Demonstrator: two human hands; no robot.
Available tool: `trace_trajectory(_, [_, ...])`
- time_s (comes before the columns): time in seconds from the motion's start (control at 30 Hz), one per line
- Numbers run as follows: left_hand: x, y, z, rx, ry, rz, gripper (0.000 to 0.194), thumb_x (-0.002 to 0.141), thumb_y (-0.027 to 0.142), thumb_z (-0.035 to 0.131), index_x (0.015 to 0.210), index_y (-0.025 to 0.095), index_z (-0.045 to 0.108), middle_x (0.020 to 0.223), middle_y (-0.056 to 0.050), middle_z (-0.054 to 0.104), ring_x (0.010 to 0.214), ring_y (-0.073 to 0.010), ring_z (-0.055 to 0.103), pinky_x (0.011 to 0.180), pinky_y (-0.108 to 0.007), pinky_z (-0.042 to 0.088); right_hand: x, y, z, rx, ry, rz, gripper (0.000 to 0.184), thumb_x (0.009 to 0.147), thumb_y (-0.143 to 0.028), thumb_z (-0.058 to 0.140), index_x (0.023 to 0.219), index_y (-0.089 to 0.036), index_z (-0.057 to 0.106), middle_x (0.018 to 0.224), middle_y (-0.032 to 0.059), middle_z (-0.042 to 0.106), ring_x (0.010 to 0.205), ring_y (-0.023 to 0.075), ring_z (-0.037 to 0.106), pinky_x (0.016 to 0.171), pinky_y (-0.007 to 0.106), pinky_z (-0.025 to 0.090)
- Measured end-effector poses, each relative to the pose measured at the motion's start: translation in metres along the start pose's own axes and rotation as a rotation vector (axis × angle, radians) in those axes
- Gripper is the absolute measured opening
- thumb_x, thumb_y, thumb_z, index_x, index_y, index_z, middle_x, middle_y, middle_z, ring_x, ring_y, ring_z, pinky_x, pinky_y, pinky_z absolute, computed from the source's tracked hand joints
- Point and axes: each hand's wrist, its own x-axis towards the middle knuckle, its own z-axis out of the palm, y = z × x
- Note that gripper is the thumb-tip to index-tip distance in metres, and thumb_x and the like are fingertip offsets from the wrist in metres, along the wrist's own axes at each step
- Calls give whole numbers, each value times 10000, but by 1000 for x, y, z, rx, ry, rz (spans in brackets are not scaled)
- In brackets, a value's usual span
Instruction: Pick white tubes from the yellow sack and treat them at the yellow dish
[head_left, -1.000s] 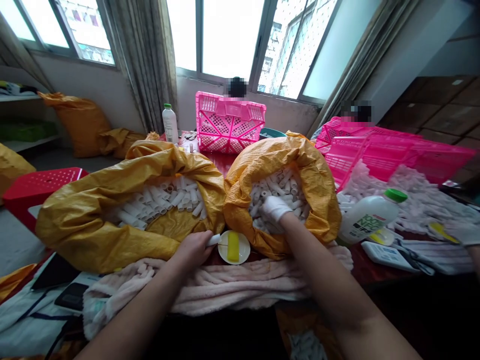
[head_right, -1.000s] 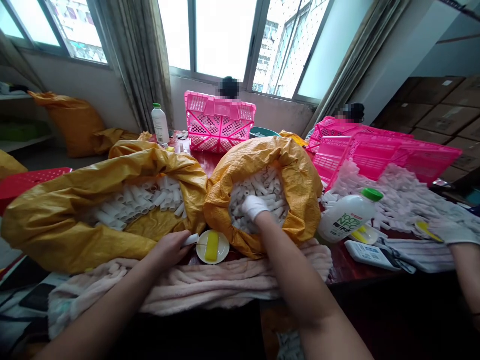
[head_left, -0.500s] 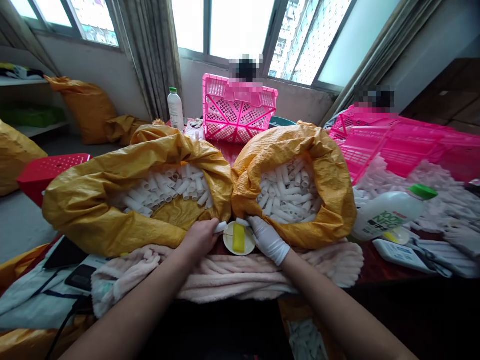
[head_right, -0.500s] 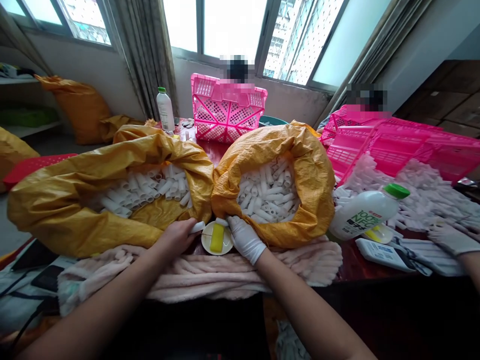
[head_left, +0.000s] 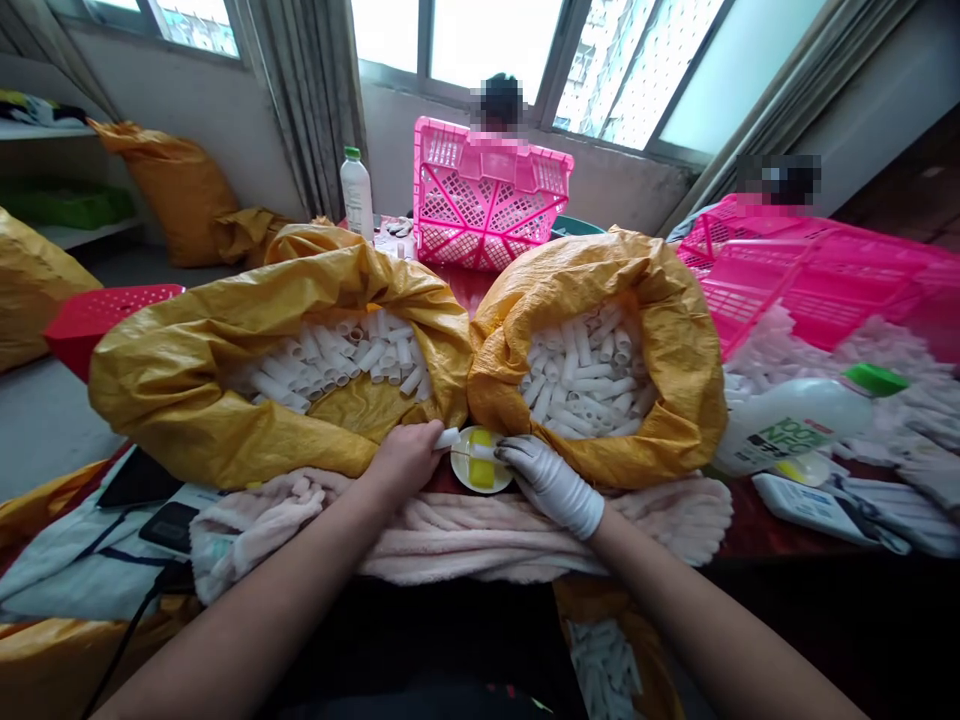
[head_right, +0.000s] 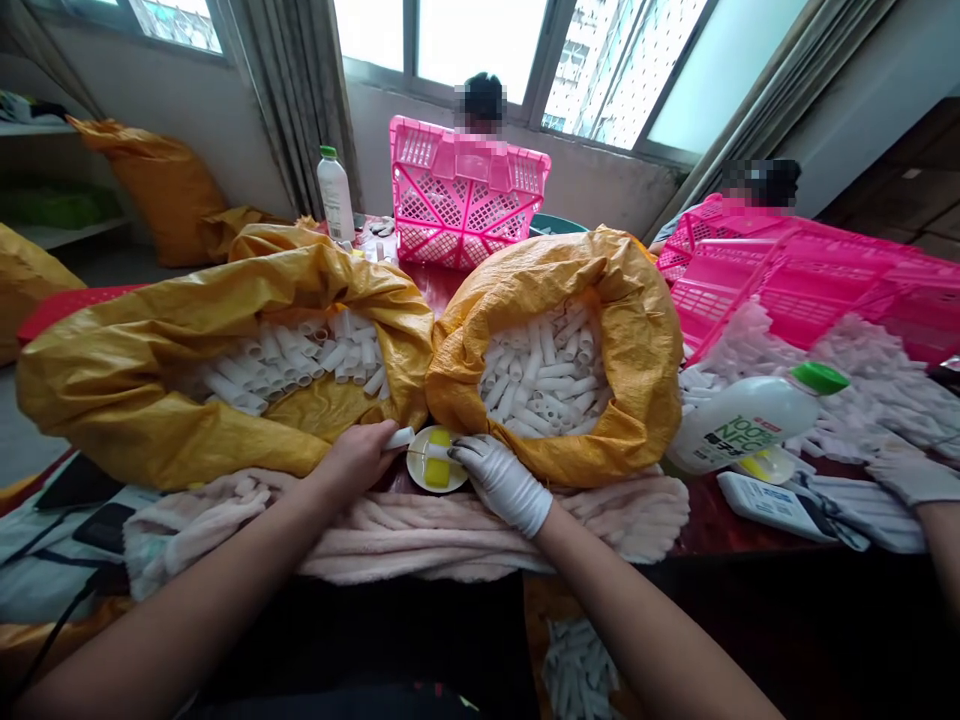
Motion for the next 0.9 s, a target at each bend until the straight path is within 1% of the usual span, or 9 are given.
trace_trajectory(0.13, [0, -1, 1, 10, 16, 21, 212, 838, 374, 417, 755, 189, 481, 739, -20, 617, 702, -161, 574, 620, -250, 351, -2, -2, -3, -64, -12, 32, 256, 816, -121, 445, 1054, -159, 531, 1046, 103, 576, 949, 201, 530, 856, 385, 452])
trace_trajectory(0.23, [1, -1, 1, 15, 24, 21, 214, 833, 383, 424, 759, 191, 484, 752, -19, 621, 712, -165, 578, 623, -254, 353, -3, -3, -4, -141, -104, -56, 251, 844, -114, 394, 1024, -182, 556, 998, 90, 588, 912, 201, 533, 822, 392, 459])
trace_trajectory(0.37, [1, -2, 1, 14, 8, 13, 213, 834, 381, 421, 767, 190, 488, 754, -22, 621, 713, -166, 577, 620, -255, 353, -9, -1, -1, -79, 20, -65, 273, 842, -116, 410, 1090, -164, 515, 1079, 110, 556, 977, 187, 517, 837, 353, 468])
trace_trajectory(0.43, [1, -2, 1, 7, 7, 15, 212, 835, 381, 420, 774, 189, 488, 756, -24, 618, 718, -166, 576, 623, -255, 351, -11, -1, 0, -94, 24, -68, 270, 840, -110, 414, 1079, -160, 527, 1062, 113, 569, 956, 187, 524, 820, 349, 475])
trace_trajectory(0.57, [2, -2, 2, -6, 3, -9, 241, 840, 399, 404, 783, 183, 496, 750, -33, 609, 713, -164, 566, 626, -259, 347, -12, -11, -5, -178, -96, -210, 229, 836, -128, 445, 1000, -192, 591, 1044, 91, 606, 913, 200, 533, 780, 367, 474])
trace_trajectory(0.67, [2, -1, 1, -15, 5, -28, 258, 829, 408, 418, 762, 180, 519, 753, -42, 594, 733, -172, 550, 645, -271, 353, -11, -22, -8, -113, -111, -290, 196, 839, -160, 462, 963, -217, 603, 1039, 68, 617, 921, 192, 539, 787, 367, 467])
trace_trajectory(0.73, [2, 0, -3, -26, 44, -26, 255, 812, 412, 446, 762, 181, 544, 795, -51, 583, 797, -187, 533, 690, -284, 359, -10, -27, -6, 34, 0, -225, 212, 843, -149, 451, 987, -235, 581, 1050, 62, 600, 958, 178, 537, 813, 359, 464])
trace_trajectory(0.83, [0, 2, -12, -105, 98, 26, 211, 806, 376, 470, 860, 201, 574, 863, -41, 583, 860, -183, 510, 763, -296, 354, -4, -32, 3, 405, 349, 19, 248, 843, -137, 446, 1049, -258, 511, 1083, 57, 552, 996, 163, 536, 820, 340, 477])
trace_trajectory(0.9, [-2, 4, -18, -180, 84, 91, 188, 813, 324, 468, 924, 213, 571, 887, -28, 595, 857, -166, 513, 781, -289, 350, 2, -34, 4, 628, 507, 178, 245, 850, -159, 439, 1068, -266, 475, 1082, 51, 543, 949, 154, 562, 741, 305, 510])
